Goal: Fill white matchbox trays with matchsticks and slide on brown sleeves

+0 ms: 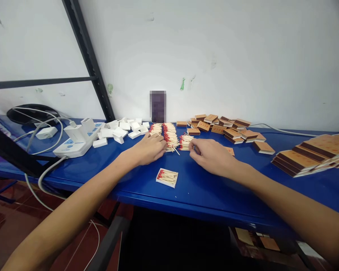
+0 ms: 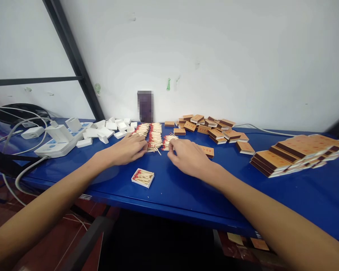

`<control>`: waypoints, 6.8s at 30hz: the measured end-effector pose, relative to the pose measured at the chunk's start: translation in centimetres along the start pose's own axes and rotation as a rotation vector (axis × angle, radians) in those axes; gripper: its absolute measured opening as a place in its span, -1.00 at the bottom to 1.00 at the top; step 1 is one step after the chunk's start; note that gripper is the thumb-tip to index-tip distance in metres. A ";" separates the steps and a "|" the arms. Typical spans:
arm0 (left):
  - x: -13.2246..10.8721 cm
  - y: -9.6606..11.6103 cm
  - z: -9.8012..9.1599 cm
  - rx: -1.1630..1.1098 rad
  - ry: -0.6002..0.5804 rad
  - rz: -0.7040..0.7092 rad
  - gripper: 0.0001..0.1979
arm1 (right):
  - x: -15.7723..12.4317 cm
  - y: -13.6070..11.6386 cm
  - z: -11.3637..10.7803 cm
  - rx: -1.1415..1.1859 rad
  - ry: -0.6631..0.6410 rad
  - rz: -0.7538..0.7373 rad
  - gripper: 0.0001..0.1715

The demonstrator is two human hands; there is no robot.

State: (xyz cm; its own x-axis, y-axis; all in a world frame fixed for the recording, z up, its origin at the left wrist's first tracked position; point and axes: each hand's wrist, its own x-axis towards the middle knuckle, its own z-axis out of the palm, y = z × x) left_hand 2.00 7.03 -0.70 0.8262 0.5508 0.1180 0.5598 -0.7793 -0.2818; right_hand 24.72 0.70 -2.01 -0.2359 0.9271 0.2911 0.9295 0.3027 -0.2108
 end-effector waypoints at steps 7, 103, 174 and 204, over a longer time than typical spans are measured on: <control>-3.2 1.9 -3.0 -0.243 -0.072 0.073 -0.79 | 1.0 2.4 1.7 -0.044 -0.082 -0.049 -0.83; -4.5 3.3 -3.8 -0.525 0.006 0.070 -0.85 | 0.5 1.6 1.1 -0.134 -0.127 -0.025 -0.80; -4.8 4.1 -3.1 -0.574 0.035 -0.003 -0.81 | 3.2 1.2 0.9 -0.090 -0.114 -0.205 -0.86; -0.8 0.6 0.6 -0.241 0.094 -0.093 -0.82 | -1.0 -4.0 -6.3 0.055 -0.359 -0.399 -0.94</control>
State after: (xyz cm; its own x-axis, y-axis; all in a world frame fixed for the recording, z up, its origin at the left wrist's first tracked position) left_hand 1.64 6.26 -1.59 0.7664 0.6021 0.2236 0.6232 -0.7814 -0.0317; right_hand 23.02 -2.83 4.40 -0.6586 0.7521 0.0233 0.7340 0.6490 -0.2003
